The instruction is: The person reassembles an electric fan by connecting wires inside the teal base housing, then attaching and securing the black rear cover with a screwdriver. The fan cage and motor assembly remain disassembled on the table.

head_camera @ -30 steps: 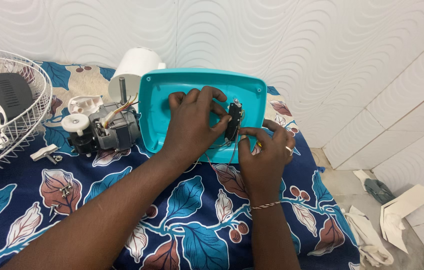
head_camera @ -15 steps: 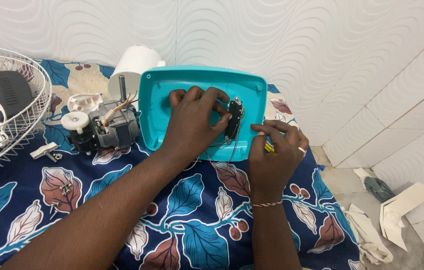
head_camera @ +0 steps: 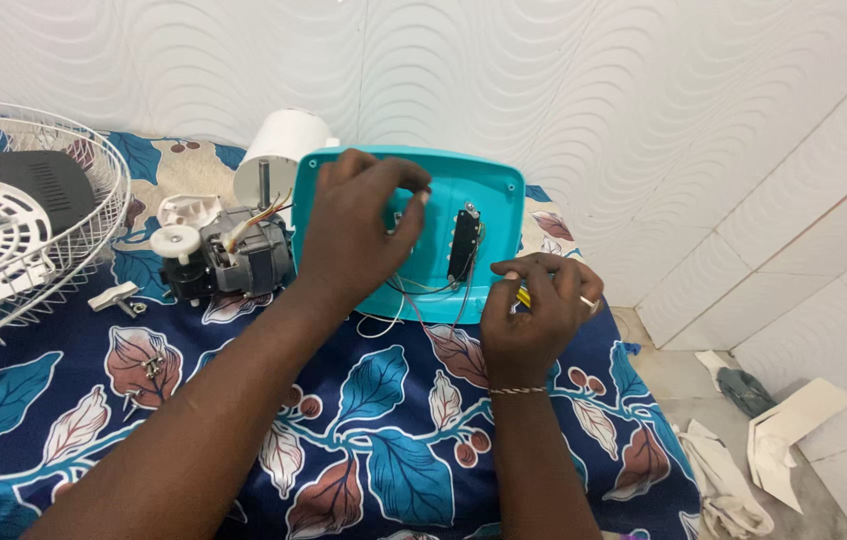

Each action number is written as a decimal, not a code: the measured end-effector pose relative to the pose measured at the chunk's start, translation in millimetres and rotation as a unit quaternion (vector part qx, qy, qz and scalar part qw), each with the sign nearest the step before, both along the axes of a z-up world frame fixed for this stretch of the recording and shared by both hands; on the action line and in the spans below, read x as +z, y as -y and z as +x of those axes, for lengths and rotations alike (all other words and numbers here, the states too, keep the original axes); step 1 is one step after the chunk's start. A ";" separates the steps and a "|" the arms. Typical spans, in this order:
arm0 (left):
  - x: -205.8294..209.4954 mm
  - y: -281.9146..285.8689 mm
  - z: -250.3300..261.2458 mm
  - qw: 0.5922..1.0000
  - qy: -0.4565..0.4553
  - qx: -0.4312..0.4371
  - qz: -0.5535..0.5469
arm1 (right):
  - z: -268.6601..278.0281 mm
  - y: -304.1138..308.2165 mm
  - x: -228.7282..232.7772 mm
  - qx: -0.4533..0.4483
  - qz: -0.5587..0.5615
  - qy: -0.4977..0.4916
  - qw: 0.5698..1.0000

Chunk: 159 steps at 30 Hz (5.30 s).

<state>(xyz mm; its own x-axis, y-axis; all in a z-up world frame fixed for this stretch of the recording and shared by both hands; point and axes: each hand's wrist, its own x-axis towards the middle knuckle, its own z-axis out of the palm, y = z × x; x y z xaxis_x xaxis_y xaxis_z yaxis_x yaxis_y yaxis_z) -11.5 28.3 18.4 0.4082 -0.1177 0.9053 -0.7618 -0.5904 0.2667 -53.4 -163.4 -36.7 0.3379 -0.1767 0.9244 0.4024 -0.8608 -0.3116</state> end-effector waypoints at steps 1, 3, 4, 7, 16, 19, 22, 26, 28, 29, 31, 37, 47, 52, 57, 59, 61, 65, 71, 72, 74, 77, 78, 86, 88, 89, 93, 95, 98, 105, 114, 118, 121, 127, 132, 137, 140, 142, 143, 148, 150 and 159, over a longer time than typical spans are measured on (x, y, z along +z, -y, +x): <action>1.8 -1.9 -2.3 1.000 -0.018 0.000 -0.002 | 0.7 0.3 -1.0 0.001 -0.006 0.000 1.000; 5.3 -7.4 -6.4 0.998 -0.055 0.002 -0.005 | 3.7 0.3 -2.4 0.006 -0.017 0.000 1.000; 7.0 -8.9 -8.2 0.998 -0.067 0.008 0.016 | 6.0 0.1 -2.6 0.009 -0.016 0.004 1.000; 6.0 -15.8 -22.7 0.990 -0.116 0.027 0.071 | 5.9 0.7 -6.0 0.009 -0.018 0.007 1.000; -33.3 -47.0 -75.3 0.907 -0.347 0.026 0.235 | 13.0 2.7 -14.3 -0.014 -0.042 0.006 0.999; -40.0 -44.1 -70.9 0.901 -0.361 -0.021 0.239 | 16.1 3.2 -14.0 -0.022 -0.051 0.007 0.998; -46.7 -42.3 -64.9 0.923 -0.319 -0.055 0.209 | 15.8 2.3 -15.3 -0.022 -0.060 0.002 0.998; -53.2 -36.2 -45.6 0.941 -0.287 -0.060 0.168 | 18.9 0.9 -16.1 -0.024 -0.059 -0.007 0.998; -55.3 -35.4 -35.3 0.948 -0.271 -0.053 0.158 | 20.6 0.3 -16.5 -0.023 -0.059 -0.008 0.998; -56.1 -35.2 -30.6 0.951 -0.259 -0.052 0.160 | 19.4 0.8 -17.0 -0.025 -0.064 -0.007 0.998; -59.3 -35.1 -24.7 0.956 -0.238 -0.059 0.160 | 18.4 1.0 -17.6 -0.027 -0.070 -0.009 0.997; -69.9 -39.4 -18.3 0.970 -0.197 -0.089 0.115 | 19.5 1.2 -17.0 -0.011 -0.068 -0.011 0.998; -80.0 -43.3 -16.0 0.964 -0.241 -0.096 0.063 | 4.7 -4.0 -5.8 0.034 -0.076 -0.009 0.996; -76.8 -43.7 -12.4 0.968 -0.220 -0.097 0.066 | -7.5 -9.3 12.7 0.115 -0.125 -0.030 0.985; -81.4 -43.0 -13.5 0.970 -0.216 -0.093 0.065 | -35.1 -15.1 13.7 0.167 -0.055 -0.209 0.962; -82.9 -41.6 -11.0 0.971 -0.210 -0.090 0.067 | -45.6 -19.8 8.1 0.126 -0.019 -0.285 0.950; -84.1 -41.1 -7.8 0.972 -0.205 -0.089 0.069 | -51.3 -22.8 3.7 0.126 -0.010 -0.312 0.942; -87.0 -40.8 -7.4 0.971 -0.212 -0.087 0.068 | -49.5 -31.5 -1.5 0.184 -0.004 -0.328 0.927; -85.6 -41.2 -8.4 0.972 -0.212 -0.084 0.059 | -34.8 -46.8 -3.6 0.194 -0.012 -0.349 0.917; -86.0 -41.1 -8.6 0.972 -0.212 -0.081 0.061 | -31.4 -48.3 -4.9 0.197 -0.024 -0.335 0.921; -86.3 -41.7 -8.5 0.973 -0.205 -0.081 0.068 | -23.8 -50.0 -7.9 0.206 -0.041 -0.323 0.923; -85.9 -40.6 -7.8 0.977 -0.177 -0.085 0.078 | -13.1 -51.0 -14.7 0.176 -0.079 -0.285 0.939; -85.9 -40.4 -8.3 0.979 -0.165 -0.087 0.082 | -10.5 -51.5 -17.3 0.159 -0.094 -0.269 0.945; -84.0 -39.2 -7.9 0.973 -0.195 -0.075 0.096 | -1.0 -54.8 -25.1 0.086 -0.161 -0.227 0.956; -85.5 -40.9 -9.6 0.973 -0.195 -0.078 0.097 | -3.7 -57.9 -26.9 0.110 -0.142 -0.255 0.950; -85.1 -40.8 -8.9 0.974 -0.189 -0.083 0.092 | -5.5 -58.4 -26.9 0.124 -0.140 -0.264 0.946; -85.8 -42.2 -9.2 0.975 -0.182 -0.090 0.090 | -13.8 -62.8 -25.0 0.123 -0.145 -0.249 0.950; -86.0 -42.7 -10.6 0.976 -0.179 -0.088 0.088 | -19.3 -65.4 -21.8 0.079 -0.112 -0.270 0.953; -83.3 -43.1 -12.1 0.979 -0.162 -0.090 0.084 | -28.8 -68.0 -14.6 -0.011 -0.098 -0.279 0.955; -78.9 -49.2 -24.0 0.976 -0.170 -0.096 0.094 | -44.0 -75.1 -4.6 -0.027 -0.113 -0.140 0.983; -67.5 -54.0 -40.0 0.987 -0.142 -0.037 0.073 | -39.5 -70.4 -9.7 0.138 -0.216 -0.144 0.956; -61.8 -58.9 -46.2 0.985 -0.122 -0.018 0.118 | -38.6 -67.1 -14.6 0.161 -0.209 -0.162 0.951; -54.8 -63.4 -49.9 0.985 -0.110 -0.013 0.130 | -35.0 -68.5 -12.8 0.167 -0.183 -0.164 0.955; -56.3 -102.2 -84.4 0.980 -0.104 0.010 0.167 | -36.4 -71.1 -11.9 0.154 -0.177 -0.172 0.957; -55.7 -154.9 -111.7 0.986 -0.095 0.040 0.129 | -38.3 -72.3 -11.9 0.163 -0.158 -0.173 0.958; -57.1 -200.3 -133.2 0.974 -0.166 0.136 0.077 | -36.0 -72.3 -13.1 0.146 -0.163 -0.172 0.961; -61.9 -219.5 -144.9 0.959 -0.240 0.146 0.036 | -36.7 -72.1 -16.4 0.145 -0.166 -0.172 0.960; -63.2 -221.5 -142.6 0.956 -0.255 0.144 0.018 | -34.9 -70.8 -16.0 0.147 -0.160 -0.170 0.961; -64.2 -221.0 -142.7 0.957 -0.251 0.147 0.017 | -35.4 -70.7 -16.4 0.150 -0.155 -0.174 0.961; -55.6 -211.4 -145.1 0.968 -0.215 0.127 0.032 | -37.6 -71.9 -16.0 0.148 -0.137 -0.173 0.964; -44.8 -207.0 -145.7 0.975 -0.194 0.105 0.033 | -36.1 -73.0 -15.9 0.145 -0.130 -0.168 0.966; 15.7 -224.6 -136.2 0.967 -0.104 0.206 0.112 | -33.2 -71.8 -17.7 0.128 -0.135 -0.207 0.961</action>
